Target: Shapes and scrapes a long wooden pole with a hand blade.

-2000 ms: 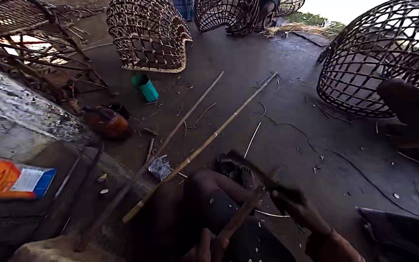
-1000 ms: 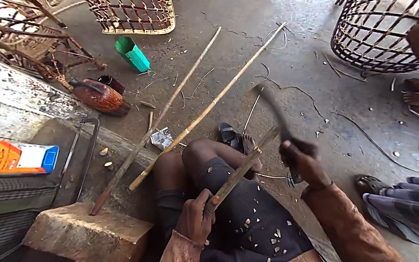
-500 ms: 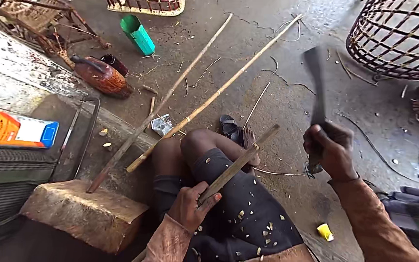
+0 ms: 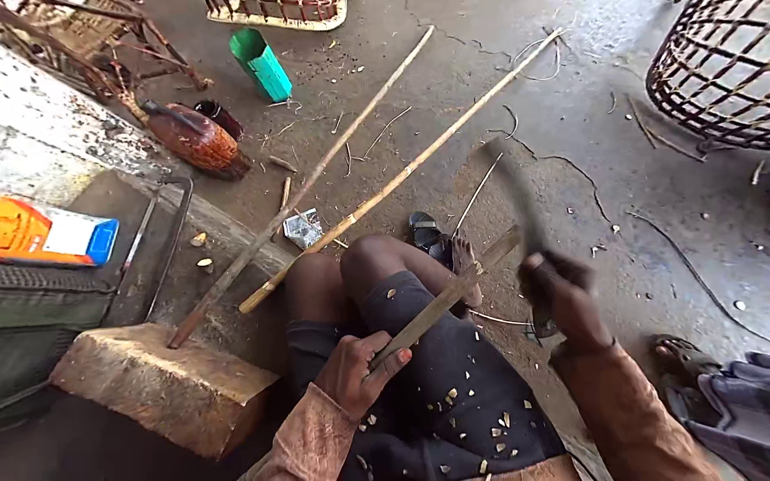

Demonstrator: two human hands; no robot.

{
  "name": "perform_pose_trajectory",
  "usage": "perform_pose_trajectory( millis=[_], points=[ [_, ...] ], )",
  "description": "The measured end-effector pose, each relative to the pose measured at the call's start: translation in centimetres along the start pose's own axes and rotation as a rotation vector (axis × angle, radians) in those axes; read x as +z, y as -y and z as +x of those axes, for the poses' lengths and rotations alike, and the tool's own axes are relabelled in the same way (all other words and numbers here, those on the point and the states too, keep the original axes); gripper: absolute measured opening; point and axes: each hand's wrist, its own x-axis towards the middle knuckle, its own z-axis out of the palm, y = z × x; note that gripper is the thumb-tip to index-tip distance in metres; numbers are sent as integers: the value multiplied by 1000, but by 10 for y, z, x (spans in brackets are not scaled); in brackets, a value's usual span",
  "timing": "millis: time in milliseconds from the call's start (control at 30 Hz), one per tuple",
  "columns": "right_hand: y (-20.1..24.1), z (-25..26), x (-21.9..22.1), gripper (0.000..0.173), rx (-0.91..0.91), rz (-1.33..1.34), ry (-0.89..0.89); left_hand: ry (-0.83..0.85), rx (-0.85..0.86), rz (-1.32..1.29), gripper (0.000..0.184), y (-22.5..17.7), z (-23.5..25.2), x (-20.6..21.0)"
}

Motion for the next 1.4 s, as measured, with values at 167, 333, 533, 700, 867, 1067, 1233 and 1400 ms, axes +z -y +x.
perform_pose_trajectory(
  millis=[167, 333, 533, 700, 867, 1067, 1233, 1400],
  points=[
    [-3, -11, 16, 24, -188, -273, 236, 67, -29, -47, 69, -1, 4, -6],
    [-3, -4, 12, 18, -127, -203, 143, 110, -54, -140, 68, -1, 1, -6],
    [-3, 4, 6, 20, -71, -71, 26, 228, -95, -305, 65, 3, 8, -14],
    [0, 1, 9, 22, -98, -102, 128, 289, -102, -382, 60, 8, 18, -19],
    [-6, -1, 17, 26, -125, -138, 229, 358, -195, -528, 55, 9, 19, -21],
    [-7, 7, 16, 21, -28, 33, 43, 432, -290, -689, 50, 12, 17, -23],
    [3, 14, 8, 19, -3, 40, -94, 462, -261, -704, 49, 18, 24, -27],
    [1, 15, 4, 26, -89, -139, 69, 372, -171, -509, 62, 16, 17, -23]
  ],
)
